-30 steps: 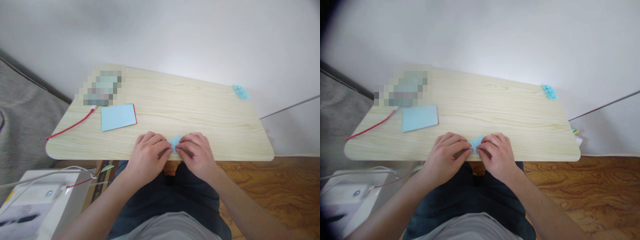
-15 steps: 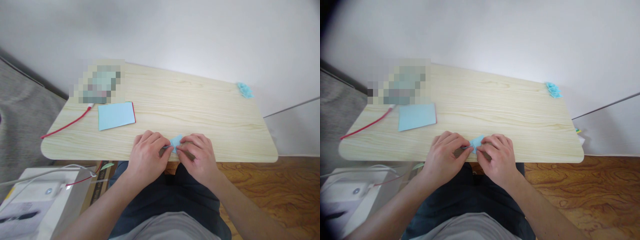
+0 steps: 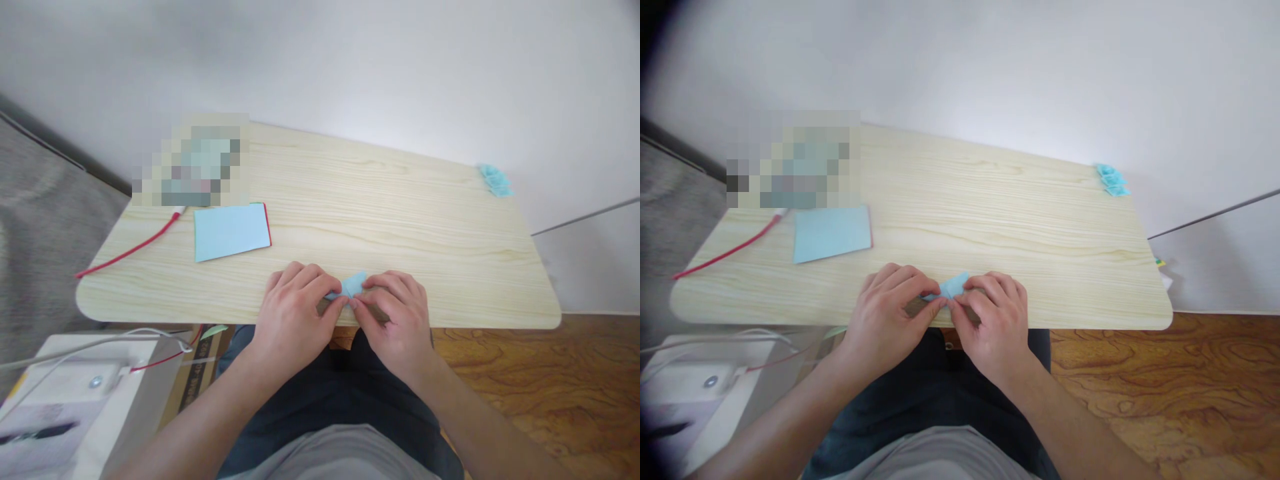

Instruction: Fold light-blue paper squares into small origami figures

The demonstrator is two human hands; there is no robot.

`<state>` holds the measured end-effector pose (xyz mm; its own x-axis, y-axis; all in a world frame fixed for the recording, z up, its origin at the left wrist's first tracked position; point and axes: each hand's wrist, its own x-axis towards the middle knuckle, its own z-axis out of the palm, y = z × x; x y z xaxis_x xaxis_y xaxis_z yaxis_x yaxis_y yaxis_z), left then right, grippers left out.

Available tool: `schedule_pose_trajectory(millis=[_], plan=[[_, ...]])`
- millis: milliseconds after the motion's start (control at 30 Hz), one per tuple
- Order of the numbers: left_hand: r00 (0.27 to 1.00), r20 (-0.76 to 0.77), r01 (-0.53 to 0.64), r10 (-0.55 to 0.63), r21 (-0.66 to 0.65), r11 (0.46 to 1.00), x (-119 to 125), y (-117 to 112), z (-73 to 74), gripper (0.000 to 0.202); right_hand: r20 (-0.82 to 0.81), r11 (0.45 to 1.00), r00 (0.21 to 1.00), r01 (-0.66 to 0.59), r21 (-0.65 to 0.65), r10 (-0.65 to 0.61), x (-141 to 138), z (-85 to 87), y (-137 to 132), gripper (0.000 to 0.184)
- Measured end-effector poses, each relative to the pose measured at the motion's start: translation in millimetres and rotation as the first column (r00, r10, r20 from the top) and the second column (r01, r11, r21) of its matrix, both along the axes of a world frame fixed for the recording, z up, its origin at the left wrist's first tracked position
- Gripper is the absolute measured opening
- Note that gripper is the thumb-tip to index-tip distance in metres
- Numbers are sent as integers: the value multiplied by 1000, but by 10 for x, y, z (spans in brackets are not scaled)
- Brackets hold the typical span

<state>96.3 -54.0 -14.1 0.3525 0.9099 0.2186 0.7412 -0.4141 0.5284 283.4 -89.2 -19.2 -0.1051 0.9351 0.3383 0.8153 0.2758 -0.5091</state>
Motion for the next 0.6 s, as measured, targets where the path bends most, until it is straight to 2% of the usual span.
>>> schedule_pose_trajectory(millis=[200,367,600], plan=[[999,37,9,-10,20,1000,-22,2,-3,5,-1,999,999,37,24,-37,-46,-14,-10,1],[999,42,28,-29,9,1000,-53,1,8,9,38,1000,999,30,9,-31,-74,-2,-30,18],[999,28,-26,25,43,999,-73,-63,14,14,62,999,997,38,6,-38,-92,0,-61,19]])
